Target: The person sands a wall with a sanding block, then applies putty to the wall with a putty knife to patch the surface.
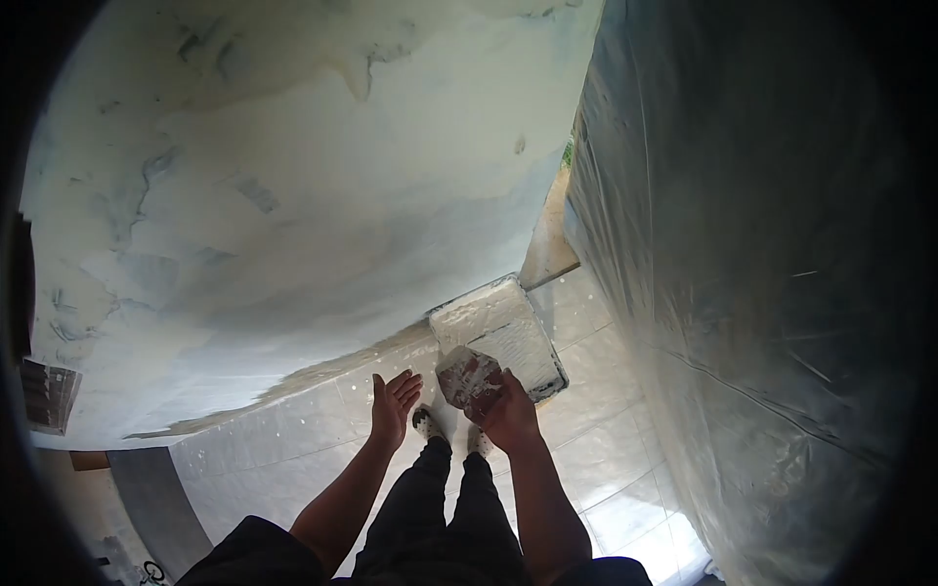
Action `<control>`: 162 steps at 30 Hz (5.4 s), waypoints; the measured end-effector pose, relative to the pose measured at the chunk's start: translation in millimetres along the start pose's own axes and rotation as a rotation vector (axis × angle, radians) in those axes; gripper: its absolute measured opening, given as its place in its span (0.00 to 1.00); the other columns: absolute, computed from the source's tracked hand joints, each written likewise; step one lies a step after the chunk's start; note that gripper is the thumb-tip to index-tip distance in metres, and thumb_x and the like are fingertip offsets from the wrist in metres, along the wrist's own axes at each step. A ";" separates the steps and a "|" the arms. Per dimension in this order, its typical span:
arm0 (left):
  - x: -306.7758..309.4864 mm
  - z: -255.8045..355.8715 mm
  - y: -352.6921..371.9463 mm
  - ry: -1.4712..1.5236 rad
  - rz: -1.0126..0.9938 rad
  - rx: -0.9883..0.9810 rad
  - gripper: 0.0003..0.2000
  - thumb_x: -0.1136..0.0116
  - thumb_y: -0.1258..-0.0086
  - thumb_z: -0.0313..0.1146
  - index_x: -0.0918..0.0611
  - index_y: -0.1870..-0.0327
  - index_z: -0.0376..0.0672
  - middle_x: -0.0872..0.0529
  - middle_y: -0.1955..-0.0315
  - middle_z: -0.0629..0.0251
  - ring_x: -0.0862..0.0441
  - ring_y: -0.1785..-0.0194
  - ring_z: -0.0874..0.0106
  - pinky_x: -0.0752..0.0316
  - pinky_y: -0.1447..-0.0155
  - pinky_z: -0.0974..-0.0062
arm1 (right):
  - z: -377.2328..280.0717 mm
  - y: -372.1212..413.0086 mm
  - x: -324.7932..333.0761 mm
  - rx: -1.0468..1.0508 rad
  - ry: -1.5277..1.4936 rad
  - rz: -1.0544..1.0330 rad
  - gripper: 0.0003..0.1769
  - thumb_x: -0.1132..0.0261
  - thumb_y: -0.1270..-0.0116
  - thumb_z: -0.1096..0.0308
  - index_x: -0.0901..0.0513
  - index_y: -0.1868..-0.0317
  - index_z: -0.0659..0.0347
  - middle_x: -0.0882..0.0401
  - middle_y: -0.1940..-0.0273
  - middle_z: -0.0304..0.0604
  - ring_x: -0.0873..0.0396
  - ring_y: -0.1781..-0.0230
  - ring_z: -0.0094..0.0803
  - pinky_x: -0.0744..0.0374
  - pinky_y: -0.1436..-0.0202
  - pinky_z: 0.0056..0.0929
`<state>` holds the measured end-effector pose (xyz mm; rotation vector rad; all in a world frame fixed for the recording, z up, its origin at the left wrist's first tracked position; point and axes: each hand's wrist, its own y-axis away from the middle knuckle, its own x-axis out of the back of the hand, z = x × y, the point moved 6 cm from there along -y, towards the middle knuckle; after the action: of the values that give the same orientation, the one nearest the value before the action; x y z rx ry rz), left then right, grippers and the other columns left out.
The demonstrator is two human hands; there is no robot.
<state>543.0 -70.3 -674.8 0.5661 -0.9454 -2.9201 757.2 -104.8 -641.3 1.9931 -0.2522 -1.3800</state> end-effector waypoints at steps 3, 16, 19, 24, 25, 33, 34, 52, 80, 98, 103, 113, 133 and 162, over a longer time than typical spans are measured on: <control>-13.4 63.6 31.2 0.010 -0.048 -0.184 0.45 0.75 0.22 0.69 0.35 0.27 0.29 0.25 0.34 0.43 0.30 0.27 0.56 0.42 0.21 0.58 | -2.6 28.2 -54.9 0.064 -0.050 -0.107 0.17 0.51 0.20 0.50 0.22 0.50 0.50 0.16 0.49 0.44 0.17 0.50 0.41 0.20 0.48 0.48; 28.5 310.4 248.8 -0.277 -0.103 -1.143 0.47 0.70 0.25 0.71 0.35 0.27 0.30 0.24 0.33 0.43 0.30 0.27 0.53 0.43 0.22 0.53 | 43.4 108.6 -275.4 0.030 0.029 -0.729 0.22 0.43 0.23 0.45 0.19 0.48 0.55 0.14 0.60 0.42 0.18 0.58 0.42 0.19 0.48 0.52; 76.7 387.9 292.1 -0.349 -0.115 -1.349 0.48 0.70 0.27 0.73 0.33 0.27 0.30 0.23 0.35 0.42 0.28 0.28 0.53 0.42 0.22 0.55 | 89.6 136.4 -367.1 0.138 0.093 -0.685 0.26 0.57 0.21 0.46 0.24 0.40 0.53 0.17 0.54 0.42 0.16 0.62 0.39 0.15 0.58 0.51; 142.8 520.3 373.8 -0.592 -0.144 -1.757 0.52 0.73 0.30 0.77 0.30 0.29 0.30 0.21 0.37 0.43 0.25 0.31 0.53 0.34 0.26 0.57 | 156.2 177.8 -521.9 0.446 0.325 -0.888 0.26 0.55 0.19 0.46 0.25 0.42 0.60 0.15 0.54 0.47 0.15 0.56 0.39 0.14 0.54 0.49; 150.8 542.2 389.1 -0.638 -0.148 -1.835 0.53 0.73 0.31 0.78 0.29 0.30 0.30 0.21 0.37 0.43 0.24 0.31 0.53 0.33 0.27 0.58 | 160.8 190.1 -548.3 0.519 0.348 -0.944 0.25 0.53 0.19 0.47 0.24 0.45 0.60 0.15 0.54 0.48 0.14 0.55 0.40 0.14 0.53 0.49; 188.8 687.7 468.0 -0.740 -0.083 -2.116 0.53 0.68 0.33 0.79 0.24 0.34 0.28 0.22 0.35 0.43 0.25 0.30 0.53 0.34 0.26 0.57 | 175.6 302.3 -707.8 1.609 0.816 -1.105 0.21 0.40 0.23 0.58 0.18 0.43 0.69 0.17 0.41 0.52 0.17 0.43 0.43 0.18 0.41 0.44; 186.7 697.0 477.1 -0.812 -0.065 -2.160 0.53 0.67 0.33 0.79 0.25 0.34 0.28 0.22 0.35 0.43 0.26 0.29 0.53 0.35 0.26 0.57 | 183.7 321.9 -717.5 2.100 1.070 -1.037 0.22 0.36 0.27 0.60 0.19 0.40 0.67 0.19 0.39 0.51 0.19 0.39 0.45 0.20 0.38 0.43; 154.1 797.5 509.0 -1.393 0.265 -2.466 0.46 0.51 0.35 0.75 0.23 0.32 0.38 0.24 0.32 0.52 0.32 0.25 0.51 0.43 0.21 0.52 | 182.8 318.7 -814.1 3.080 1.350 -0.608 0.28 0.27 0.37 0.57 0.18 0.38 0.60 0.20 0.36 0.45 0.26 0.31 0.40 0.26 0.30 0.44; 139.2 798.9 501.7 -1.626 0.526 -2.421 0.47 0.48 0.43 0.79 0.20 0.34 0.47 0.24 0.31 0.59 0.35 0.23 0.54 0.47 0.20 0.47 | 184.0 307.5 -816.9 3.058 1.456 -0.637 0.29 0.27 0.36 0.56 0.18 0.37 0.59 0.23 0.34 0.48 0.26 0.30 0.43 0.24 0.32 0.44; 135.5 805.7 500.3 -1.802 0.686 -2.309 0.52 0.57 0.44 0.84 0.26 0.28 0.50 0.31 0.25 0.59 0.41 0.20 0.53 0.53 0.19 0.46 | 170.6 306.8 -803.3 3.096 1.356 -0.619 0.28 0.26 0.39 0.59 0.17 0.38 0.58 0.22 0.34 0.47 0.25 0.32 0.43 0.25 0.31 0.44; 131.5 804.4 498.5 -1.797 0.670 -2.300 0.52 0.58 0.44 0.84 0.26 0.28 0.51 0.31 0.25 0.60 0.41 0.20 0.54 0.53 0.19 0.46 | 182.1 316.3 -820.4 3.104 1.408 -0.641 0.29 0.27 0.38 0.58 0.18 0.37 0.57 0.22 0.34 0.47 0.25 0.32 0.43 0.25 0.30 0.44; 131.0 804.6 499.1 -1.777 0.658 -2.318 0.52 0.58 0.44 0.84 0.26 0.28 0.50 0.31 0.26 0.60 0.40 0.21 0.54 0.53 0.19 0.46 | 174.7 317.6 -815.5 3.115 1.397 -0.612 0.30 0.27 0.37 0.58 0.19 0.36 0.57 0.24 0.32 0.47 0.27 0.30 0.42 0.25 0.30 0.45; 148.6 804.0 502.7 -1.754 0.730 -2.260 0.50 0.51 0.41 0.79 0.29 0.26 0.45 0.32 0.26 0.56 0.40 0.21 0.54 0.52 0.19 0.48 | 175.4 309.8 -806.0 3.136 1.414 -0.581 0.27 0.28 0.37 0.58 0.18 0.38 0.55 0.22 0.34 0.45 0.26 0.31 0.41 0.24 0.31 0.43; 132.1 797.0 498.6 -1.816 0.720 -2.280 0.51 0.49 0.40 0.77 0.31 0.26 0.42 0.32 0.26 0.57 0.40 0.21 0.55 0.51 0.18 0.49 | 173.5 298.1 -800.5 3.076 1.403 -0.576 0.29 0.29 0.38 0.60 0.19 0.35 0.55 0.24 0.33 0.49 0.27 0.30 0.45 0.26 0.31 0.45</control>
<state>98.9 -45.5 164.0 -1.7873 1.8042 -1.1344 335.7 12.5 112.5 -0.9235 0.4118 -0.8987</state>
